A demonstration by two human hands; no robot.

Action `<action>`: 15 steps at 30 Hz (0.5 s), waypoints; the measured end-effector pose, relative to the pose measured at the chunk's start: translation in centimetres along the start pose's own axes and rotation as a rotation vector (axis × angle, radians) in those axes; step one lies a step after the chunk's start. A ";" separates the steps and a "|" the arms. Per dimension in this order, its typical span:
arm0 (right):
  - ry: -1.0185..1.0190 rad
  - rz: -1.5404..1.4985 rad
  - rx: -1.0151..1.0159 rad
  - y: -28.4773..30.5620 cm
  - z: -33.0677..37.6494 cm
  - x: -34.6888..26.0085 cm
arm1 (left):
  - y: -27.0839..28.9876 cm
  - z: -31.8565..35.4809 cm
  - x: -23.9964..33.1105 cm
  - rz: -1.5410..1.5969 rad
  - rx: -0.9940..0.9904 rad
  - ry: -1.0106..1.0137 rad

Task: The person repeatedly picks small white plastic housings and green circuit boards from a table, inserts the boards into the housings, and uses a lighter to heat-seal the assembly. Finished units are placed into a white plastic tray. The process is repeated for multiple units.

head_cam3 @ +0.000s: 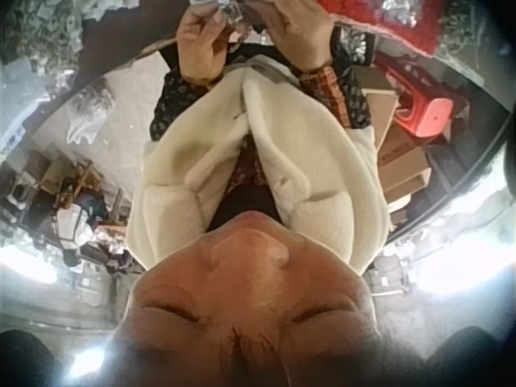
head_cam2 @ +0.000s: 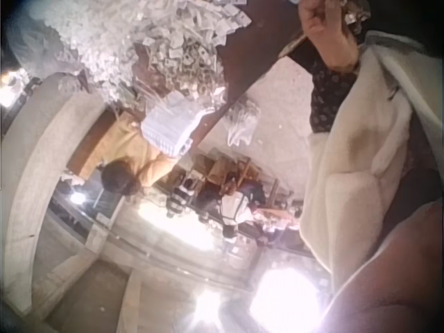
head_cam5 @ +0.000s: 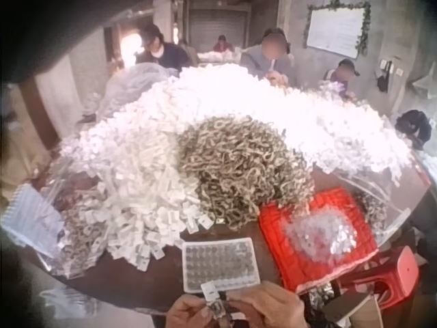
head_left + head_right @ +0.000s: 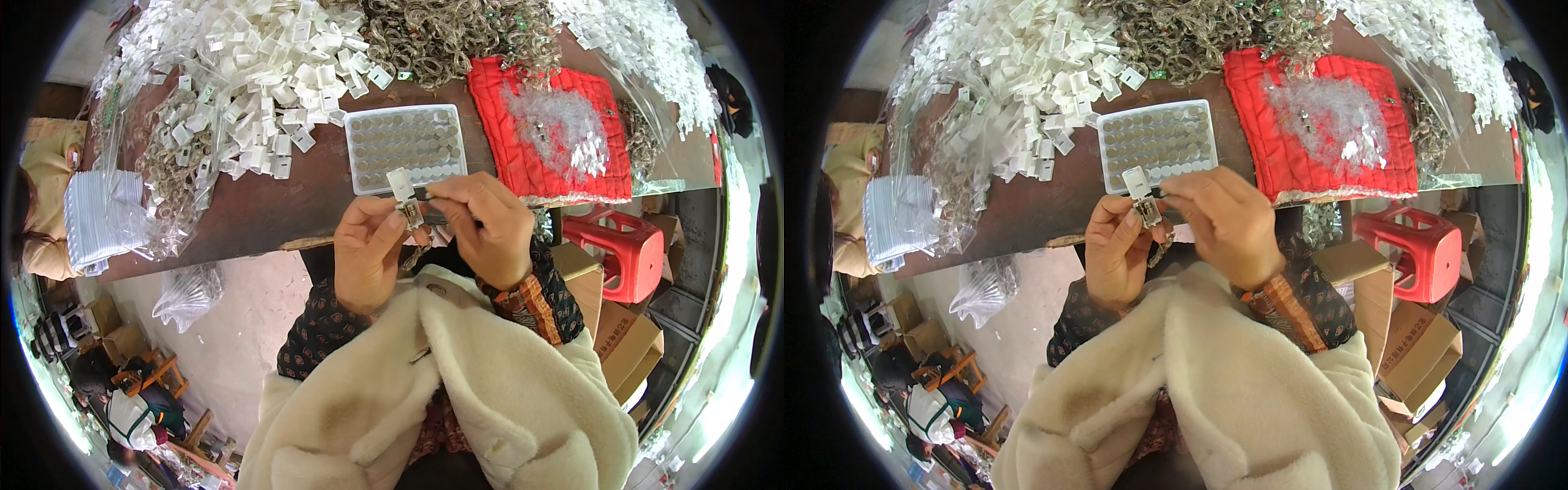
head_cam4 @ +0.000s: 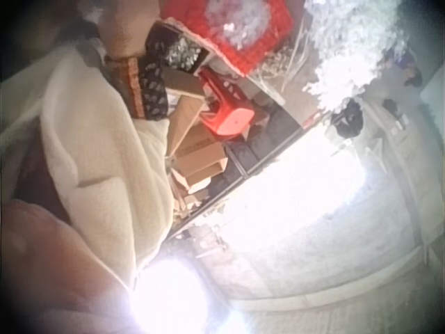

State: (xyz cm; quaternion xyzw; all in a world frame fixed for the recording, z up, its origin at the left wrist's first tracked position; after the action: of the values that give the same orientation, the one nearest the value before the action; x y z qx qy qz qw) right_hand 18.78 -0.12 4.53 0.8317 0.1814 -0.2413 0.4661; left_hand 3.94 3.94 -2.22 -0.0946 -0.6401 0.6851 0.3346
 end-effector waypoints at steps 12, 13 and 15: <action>0.005 -0.112 -0.128 -0.4 0.0 -1.9 | -0.1 1.1 0.4 0.077 -0.024 0.080; -0.008 -0.148 -0.158 -0.3 0.0 -1.9 | 0.0 1.2 0.5 0.066 0.008 0.088; 0.029 -0.163 -0.159 -0.2 0.1 -2.2 | 0.0 1.5 0.6 0.055 0.052 0.099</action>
State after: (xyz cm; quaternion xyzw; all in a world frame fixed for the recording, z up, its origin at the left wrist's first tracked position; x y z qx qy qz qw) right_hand 16.83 -0.31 5.62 0.7781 0.2736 -0.2513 0.5066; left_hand 2.67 3.09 -1.85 -0.1371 -0.6021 0.7048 0.3493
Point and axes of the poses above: each hand's wrist, its own z-axis away from the middle knuckle, its own y-axis out of the back of the hand, x = y × z, the point moved 4 cm from there along -z, towards the middle knuckle, and after that the axes turned 15 degrees about z, right-handed, at the moved point
